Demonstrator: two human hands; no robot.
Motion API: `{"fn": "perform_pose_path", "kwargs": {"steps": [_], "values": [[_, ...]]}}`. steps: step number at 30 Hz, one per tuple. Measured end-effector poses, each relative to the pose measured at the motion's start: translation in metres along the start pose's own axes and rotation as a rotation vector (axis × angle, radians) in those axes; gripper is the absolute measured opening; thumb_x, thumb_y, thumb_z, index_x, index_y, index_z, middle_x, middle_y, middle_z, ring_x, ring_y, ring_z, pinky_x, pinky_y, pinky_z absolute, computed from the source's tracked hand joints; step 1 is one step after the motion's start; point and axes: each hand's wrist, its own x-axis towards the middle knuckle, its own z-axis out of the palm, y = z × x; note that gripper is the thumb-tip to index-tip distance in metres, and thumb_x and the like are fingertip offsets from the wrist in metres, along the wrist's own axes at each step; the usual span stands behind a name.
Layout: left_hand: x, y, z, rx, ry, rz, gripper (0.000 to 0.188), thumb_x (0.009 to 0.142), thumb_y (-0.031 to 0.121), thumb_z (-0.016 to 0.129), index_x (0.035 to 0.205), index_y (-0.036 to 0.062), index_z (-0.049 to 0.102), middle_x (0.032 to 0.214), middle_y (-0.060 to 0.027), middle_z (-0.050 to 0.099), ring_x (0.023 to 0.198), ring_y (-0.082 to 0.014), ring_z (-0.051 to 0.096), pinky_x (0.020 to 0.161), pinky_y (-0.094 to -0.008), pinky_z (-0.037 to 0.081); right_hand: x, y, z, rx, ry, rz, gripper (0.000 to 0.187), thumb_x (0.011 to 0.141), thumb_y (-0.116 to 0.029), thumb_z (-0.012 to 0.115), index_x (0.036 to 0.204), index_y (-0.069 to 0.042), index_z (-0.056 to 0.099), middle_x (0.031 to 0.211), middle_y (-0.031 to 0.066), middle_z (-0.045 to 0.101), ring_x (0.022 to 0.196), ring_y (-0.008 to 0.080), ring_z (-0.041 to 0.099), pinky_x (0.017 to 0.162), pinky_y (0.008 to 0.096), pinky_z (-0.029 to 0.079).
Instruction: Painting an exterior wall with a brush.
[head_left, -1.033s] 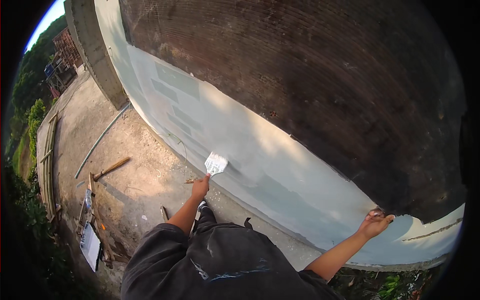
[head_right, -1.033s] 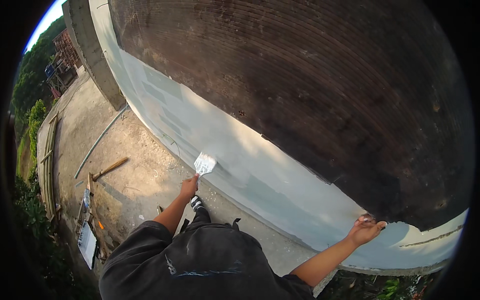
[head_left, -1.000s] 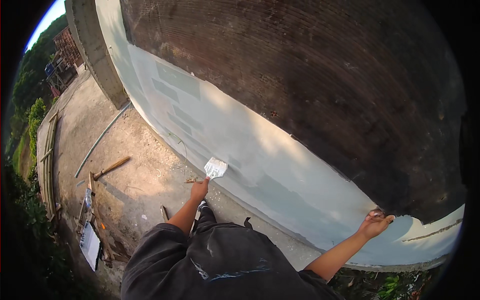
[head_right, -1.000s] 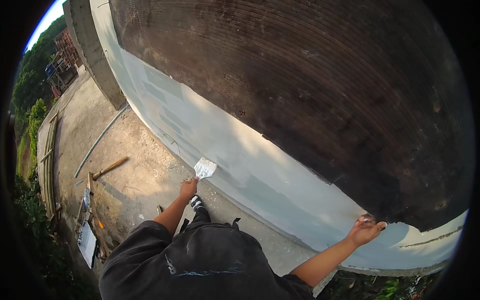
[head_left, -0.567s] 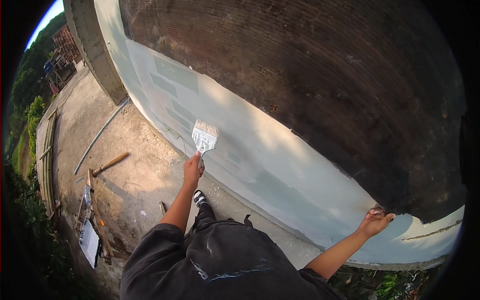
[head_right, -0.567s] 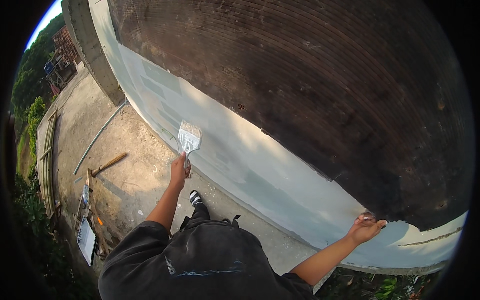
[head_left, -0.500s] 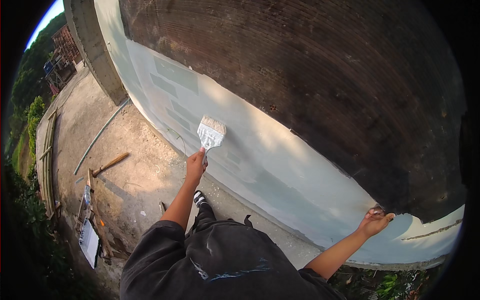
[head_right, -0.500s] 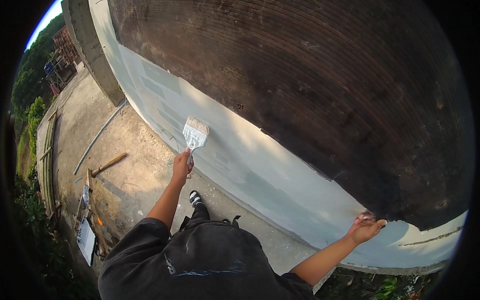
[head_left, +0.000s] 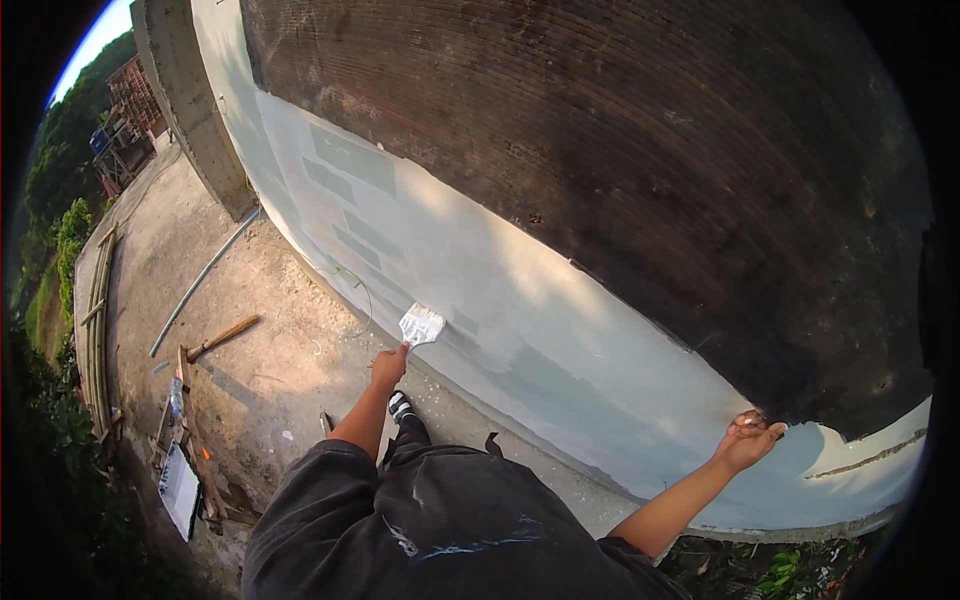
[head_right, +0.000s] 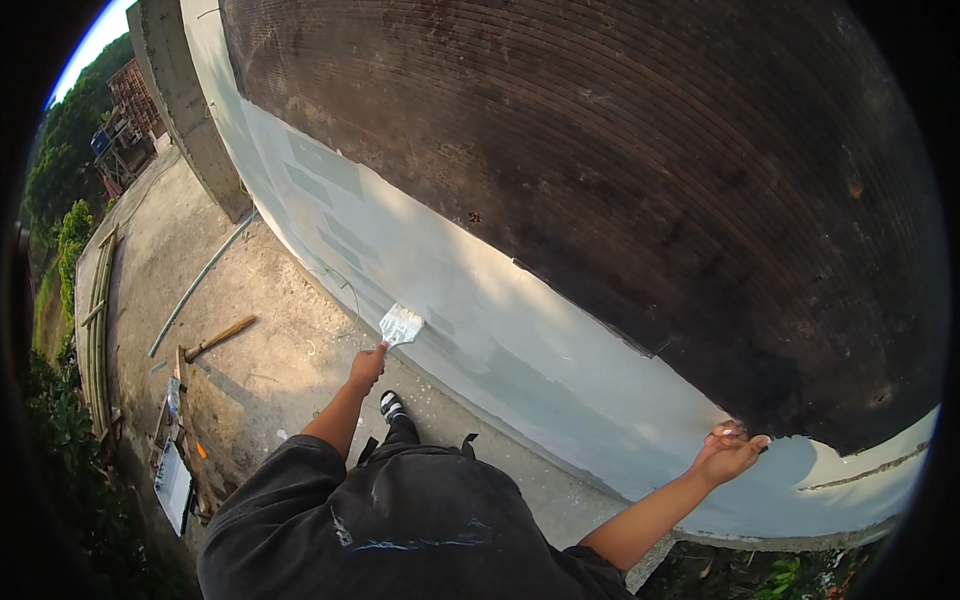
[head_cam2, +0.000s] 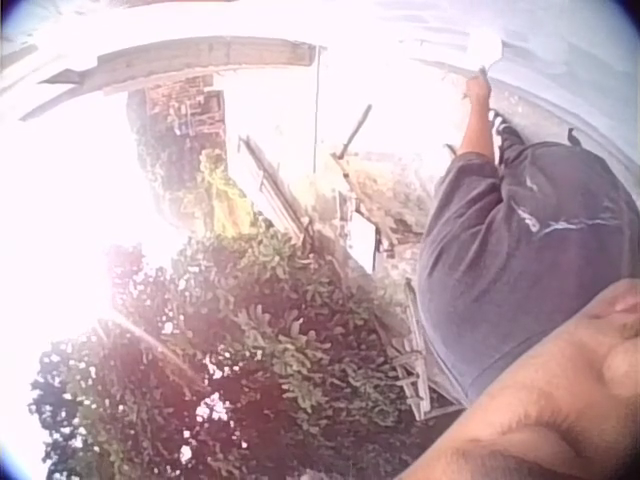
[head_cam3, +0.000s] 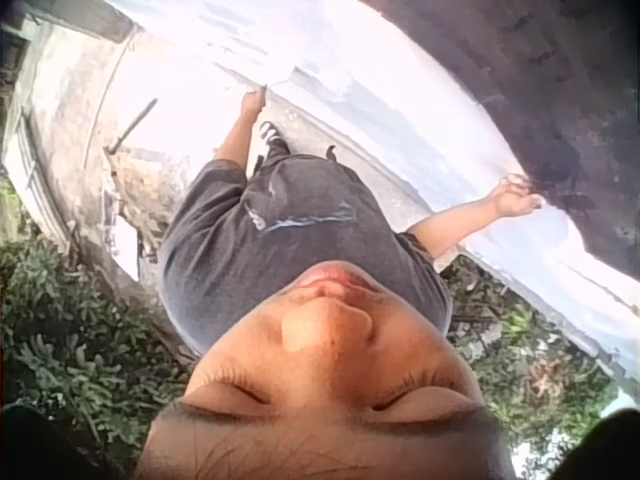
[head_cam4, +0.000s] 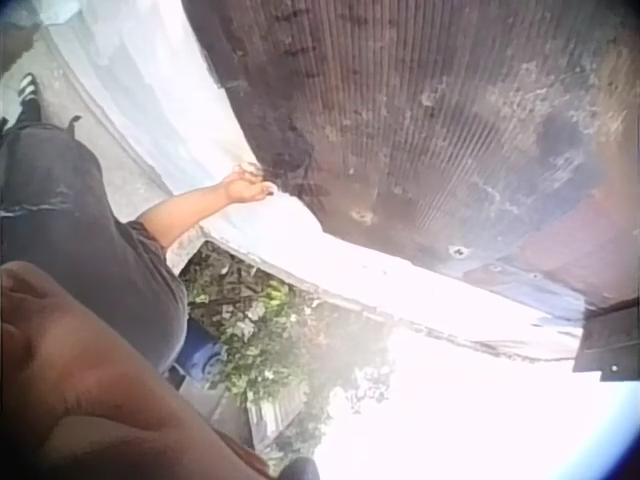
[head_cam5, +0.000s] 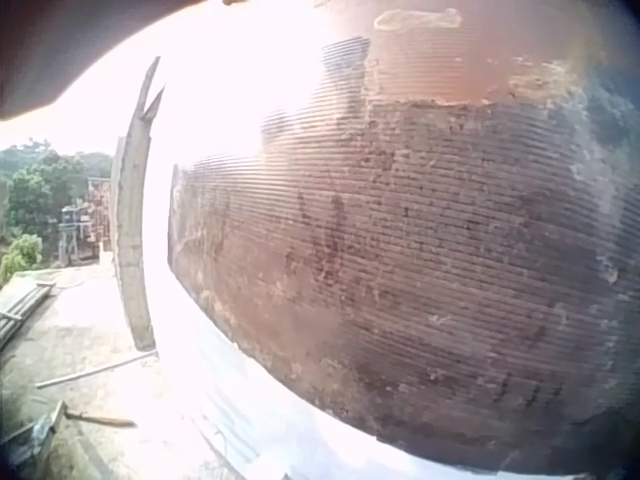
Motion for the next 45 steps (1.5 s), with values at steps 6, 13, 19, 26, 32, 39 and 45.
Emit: {"fn": "perform_pose_path", "kwargs": {"steps": [6,13,19,26,32,39,45], "values": [[-0.03,0.025,-0.013,-0.212,0.064,-0.055,0.052,0.086,0.05,0.052,0.06,0.0061,0.051,0.05,-0.0022,0.046,0.037,-0.0112,0.039,0.035,-0.0266,0.029,0.003,0.004,-0.009,-0.006,-0.017,-0.011,0.057,0.092,-0.053,0.041,0.06,-0.005,0.049,0.051,0.0082,0.051,0.04,0.014,0.045,0.036,0.0214,0.032],[-0.045,0.117,-0.039,-0.73,-0.135,0.16,0.046,0.088,0.049,0.051,0.064,0.0103,0.047,0.049,0.001,0.042,0.036,-0.0075,0.033,0.035,-0.0234,0.023,0.002,0.001,-0.007,-0.012,-0.004,-0.006,0.059,0.091,-0.054,0.042,0.056,-0.006,0.046,0.05,0.0085,0.05,0.042,0.0148,0.046,0.036,0.0218,0.032],[-0.04,0.115,-0.015,-0.746,-0.322,0.091,0.046,0.089,0.052,0.048,0.068,0.0107,0.046,0.05,0.0015,0.041,0.035,-0.0071,0.031,0.034,-0.0229,0.021,-0.001,0.001,-0.003,-0.007,0.022,0.019,0.056,0.093,-0.05,0.041,0.058,-0.006,0.046,0.054,0.0081,0.05,0.04,0.0127,0.04,0.038,0.0212,0.031],[-0.032,0.072,-0.013,-0.48,-0.183,-0.029,0.051,0.087,0.054,0.05,0.063,0.0088,0.047,0.049,0.0004,0.04,0.035,-0.009,0.032,0.033,-0.0243,0.021,0.004,0.006,-0.012,0.01,-0.031,-0.024,0.061,0.09,-0.053,0.044,0.051,-0.007,0.043,0.05,0.0084,0.049,0.045,0.0159,0.048,0.037,0.0227,0.033],[-0.032,0.048,-0.026,-0.101,-0.089,-0.116,0.05,0.086,0.052,0.05,0.063,0.0078,0.049,0.049,-0.0006,0.041,0.035,-0.0106,0.034,0.033,-0.0259,0.023,-0.002,-0.001,0.0,-0.021,0.029,0.002,0.06,0.092,-0.052,0.042,0.053,-0.006,0.043,0.052,0.0089,0.05,0.042,0.0148,0.043,0.039,0.0223,0.032],[-0.055,0.089,-0.046,-0.607,-0.109,0.042,0.05,0.088,0.051,0.051,0.062,0.0079,0.049,0.051,0.0002,0.043,0.038,-0.0079,0.036,0.035,-0.0237,0.025,0.001,0.001,-0.005,-0.015,-0.018,0.002,0.056,0.091,-0.053,0.042,0.064,-0.004,0.049,0.051,0.0091,0.051,0.039,0.0141,0.044,0.038,0.0227,0.032],[-0.069,0.13,-0.028,-0.54,-0.156,0.277,0.046,0.091,0.049,0.048,0.065,0.0112,0.045,0.052,0.0019,0.041,0.038,-0.006,0.033,0.035,-0.0219,0.023,0.0,0.003,-0.003,0.001,0.027,-0.023,0.055,0.092,-0.053,0.041,0.068,-0.004,0.049,0.051,0.0086,0.051,0.038,0.0136,0.043,0.038,0.0213,0.031]]}}
